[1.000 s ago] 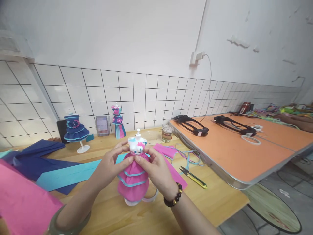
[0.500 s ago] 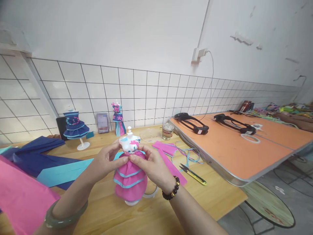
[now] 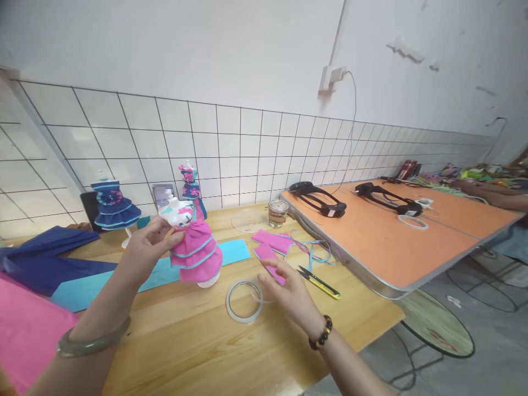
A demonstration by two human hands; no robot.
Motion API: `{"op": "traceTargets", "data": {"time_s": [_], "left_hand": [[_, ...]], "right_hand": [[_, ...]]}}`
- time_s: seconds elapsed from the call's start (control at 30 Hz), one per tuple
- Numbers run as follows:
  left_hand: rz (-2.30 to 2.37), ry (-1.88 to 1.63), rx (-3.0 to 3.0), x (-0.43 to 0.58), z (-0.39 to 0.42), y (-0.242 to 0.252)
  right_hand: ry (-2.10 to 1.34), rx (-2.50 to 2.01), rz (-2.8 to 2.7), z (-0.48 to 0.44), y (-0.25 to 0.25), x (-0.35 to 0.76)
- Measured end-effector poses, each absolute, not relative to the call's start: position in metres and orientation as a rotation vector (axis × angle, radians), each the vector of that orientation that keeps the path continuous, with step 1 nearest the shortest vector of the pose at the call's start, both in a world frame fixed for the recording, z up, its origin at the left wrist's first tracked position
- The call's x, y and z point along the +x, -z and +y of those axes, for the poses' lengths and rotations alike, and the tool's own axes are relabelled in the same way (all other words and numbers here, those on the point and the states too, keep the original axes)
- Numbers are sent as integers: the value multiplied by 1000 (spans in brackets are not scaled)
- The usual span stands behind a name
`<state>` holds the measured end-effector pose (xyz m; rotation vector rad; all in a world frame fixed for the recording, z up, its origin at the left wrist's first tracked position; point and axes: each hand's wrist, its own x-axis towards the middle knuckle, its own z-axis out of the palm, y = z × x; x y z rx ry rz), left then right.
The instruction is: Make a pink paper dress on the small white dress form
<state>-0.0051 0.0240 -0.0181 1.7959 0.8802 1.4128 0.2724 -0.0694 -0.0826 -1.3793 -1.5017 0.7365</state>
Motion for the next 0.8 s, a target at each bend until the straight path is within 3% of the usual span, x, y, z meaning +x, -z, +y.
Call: {"op": "traceTargets", "data": {"time_s": [0.17, 0.37, 0.8], "left_hand": [[857, -1348, 1782, 5, 31, 33], [878, -1323, 1792, 15, 33, 42], [929, -1226, 1782, 30, 27, 44]], "right_hand": [[-444, -1412, -1746, -97, 124, 284], [-235, -1356, -1865, -121, 139, 290], [-286, -1366, -1856, -126, 148, 283]]}}
